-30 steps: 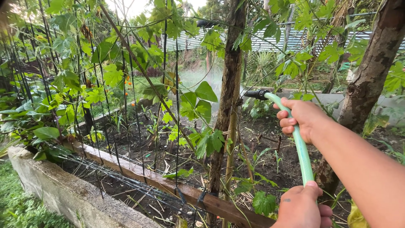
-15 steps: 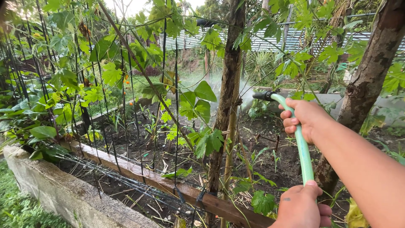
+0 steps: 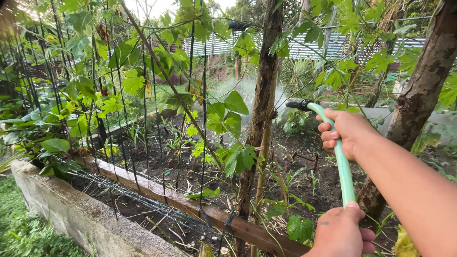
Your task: Watering a garden bed with a hose and spray nozzle.
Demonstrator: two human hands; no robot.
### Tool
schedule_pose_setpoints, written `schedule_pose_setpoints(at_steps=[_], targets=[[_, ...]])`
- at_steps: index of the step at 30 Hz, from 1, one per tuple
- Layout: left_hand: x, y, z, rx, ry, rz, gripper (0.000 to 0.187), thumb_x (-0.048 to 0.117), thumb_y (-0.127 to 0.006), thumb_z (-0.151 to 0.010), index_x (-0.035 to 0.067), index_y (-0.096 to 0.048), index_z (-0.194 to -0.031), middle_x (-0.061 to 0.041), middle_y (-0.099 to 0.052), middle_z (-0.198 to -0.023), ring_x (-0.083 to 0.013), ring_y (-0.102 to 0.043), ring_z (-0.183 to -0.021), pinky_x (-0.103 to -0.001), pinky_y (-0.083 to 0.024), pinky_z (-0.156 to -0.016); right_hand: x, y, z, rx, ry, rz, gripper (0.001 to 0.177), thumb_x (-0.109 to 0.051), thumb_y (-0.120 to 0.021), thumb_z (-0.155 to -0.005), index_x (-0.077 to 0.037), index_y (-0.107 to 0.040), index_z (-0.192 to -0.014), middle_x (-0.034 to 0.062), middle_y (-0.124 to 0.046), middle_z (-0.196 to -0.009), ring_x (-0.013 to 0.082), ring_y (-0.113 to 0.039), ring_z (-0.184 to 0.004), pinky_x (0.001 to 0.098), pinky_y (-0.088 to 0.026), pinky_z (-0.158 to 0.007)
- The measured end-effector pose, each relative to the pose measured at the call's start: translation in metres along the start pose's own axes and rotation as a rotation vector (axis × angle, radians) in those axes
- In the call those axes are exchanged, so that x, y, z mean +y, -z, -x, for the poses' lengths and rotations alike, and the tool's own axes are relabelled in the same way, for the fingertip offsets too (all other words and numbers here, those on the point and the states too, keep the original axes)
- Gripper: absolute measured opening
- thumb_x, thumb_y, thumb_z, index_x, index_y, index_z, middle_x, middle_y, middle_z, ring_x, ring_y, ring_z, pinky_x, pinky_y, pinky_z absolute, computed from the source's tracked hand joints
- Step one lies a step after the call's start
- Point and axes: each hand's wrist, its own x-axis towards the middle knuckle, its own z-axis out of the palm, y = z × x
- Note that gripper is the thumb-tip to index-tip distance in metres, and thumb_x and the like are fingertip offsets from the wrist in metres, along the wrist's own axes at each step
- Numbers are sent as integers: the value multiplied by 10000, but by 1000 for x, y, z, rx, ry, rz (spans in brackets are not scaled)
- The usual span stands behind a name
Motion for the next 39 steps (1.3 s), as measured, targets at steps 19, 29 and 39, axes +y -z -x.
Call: schedule_pose_setpoints(at_steps=[19, 29, 39], targets=[[4, 4, -6, 4, 13, 19, 437, 427, -506, -1086, 42, -658, -1227, -121, -700, -836, -183, -638, -564, -320, -549, -534, -4, -8, -2, 27, 19, 26, 254, -318, -433, -1101, -83, -525, -1125, -25, -436, -729, 46, -281, -481, 243, -258, -443], [9, 2, 1, 14, 18, -20, 434, 441, -498, -1080, 65, -667, -1214, -95, -701, -817, -168, -630, -557, -325, -503, -507, -5, -6, -2, 19, 23, 32, 262, -322, -427, -1100, -82, -529, -1124, -26, -441, -728, 46, -283, -479, 242, -261, -443], [8, 1, 3, 16, 19, -7, 424, 447, -498, -1083, 74, -658, -1206, -95, -697, -826, -164, -628, -571, -321, -516, -525, -5, -9, -2, -22, 7, 35, 273, -339, -429, -1099, -85, -527, -1123, -31, -435, -721, 42, -276, -468, 236, -251, -421]])
